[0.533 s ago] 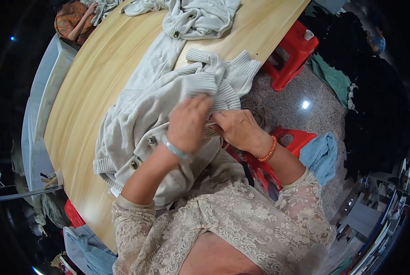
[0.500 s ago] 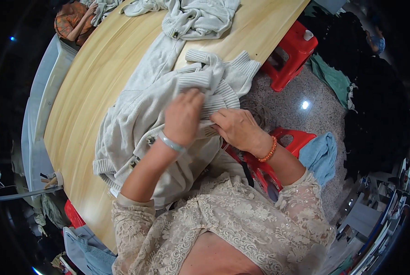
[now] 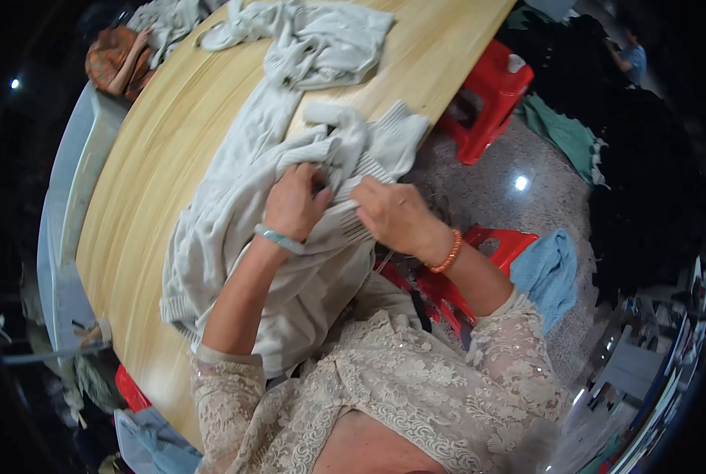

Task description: Inspecting a white button-up sweater for quality and trimming loose threads using scissors.

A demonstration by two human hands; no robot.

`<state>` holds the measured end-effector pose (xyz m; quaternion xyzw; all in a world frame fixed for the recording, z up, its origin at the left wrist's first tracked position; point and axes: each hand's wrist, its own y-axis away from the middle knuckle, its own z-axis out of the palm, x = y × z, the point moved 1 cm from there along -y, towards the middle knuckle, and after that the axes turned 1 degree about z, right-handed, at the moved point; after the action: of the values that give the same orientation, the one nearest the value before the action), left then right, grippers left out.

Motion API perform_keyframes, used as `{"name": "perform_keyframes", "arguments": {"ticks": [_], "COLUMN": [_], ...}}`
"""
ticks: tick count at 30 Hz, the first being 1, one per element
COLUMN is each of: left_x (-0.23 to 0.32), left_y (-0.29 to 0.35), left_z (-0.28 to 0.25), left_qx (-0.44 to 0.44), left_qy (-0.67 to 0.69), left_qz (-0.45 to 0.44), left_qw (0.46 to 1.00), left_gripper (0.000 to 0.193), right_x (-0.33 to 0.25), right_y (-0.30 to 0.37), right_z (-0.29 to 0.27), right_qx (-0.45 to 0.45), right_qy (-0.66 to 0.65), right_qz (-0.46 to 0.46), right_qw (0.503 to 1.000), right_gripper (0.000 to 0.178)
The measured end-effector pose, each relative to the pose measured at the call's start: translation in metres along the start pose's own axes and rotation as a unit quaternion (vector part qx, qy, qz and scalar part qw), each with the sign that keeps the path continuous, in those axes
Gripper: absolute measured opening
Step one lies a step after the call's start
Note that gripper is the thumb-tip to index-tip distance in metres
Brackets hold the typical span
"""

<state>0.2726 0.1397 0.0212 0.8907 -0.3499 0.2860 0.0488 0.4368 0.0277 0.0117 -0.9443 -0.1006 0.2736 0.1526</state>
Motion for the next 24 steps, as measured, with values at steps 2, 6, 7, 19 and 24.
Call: {"name": "perform_keyframes", "arguments": {"ticks": [2, 6, 7, 19, 24], "left_x": [-0.005, -0.008, -0.009, 0.001, -0.003], "left_y": [-0.006, -0.012, -0.011, 0.004, 0.006], "left_z": [-0.001, -0.001, -0.001, 0.005, 0.003], "left_qx": [-0.054, -0.103, -0.126, -0.048, -0.071], "left_qy": [0.027, 0.316, 0.403, 0.466, 0.501], "left_qz": [-0.047, -0.139, -0.201, -0.177, -0.201], "left_qw": [0.997, 0.933, 0.884, 0.866, 0.839], "left_gripper": [0.022, 0.013, 0.011, 0.009, 0.01], "right_x": [0.001, -0.003, -0.004, -0.009, -0.015], "right_y": [-0.001, -0.005, -0.006, 0.002, 0.004], "right_z": [0.005, 0.009, 0.008, 0.008, 0.005], "right_qx": [-0.005, 0.008, 0.042, 0.056, 0.034], "right_qy": [-0.028, -0.069, -0.067, -0.066, -0.053], "right_qz": [0.001, 0.003, -0.016, 0.015, 0.011], "right_qw": [1.0, 0.998, 0.997, 0.996, 0.998], "right_gripper": [0.018, 0.019, 0.013, 0.041, 0.035]}}
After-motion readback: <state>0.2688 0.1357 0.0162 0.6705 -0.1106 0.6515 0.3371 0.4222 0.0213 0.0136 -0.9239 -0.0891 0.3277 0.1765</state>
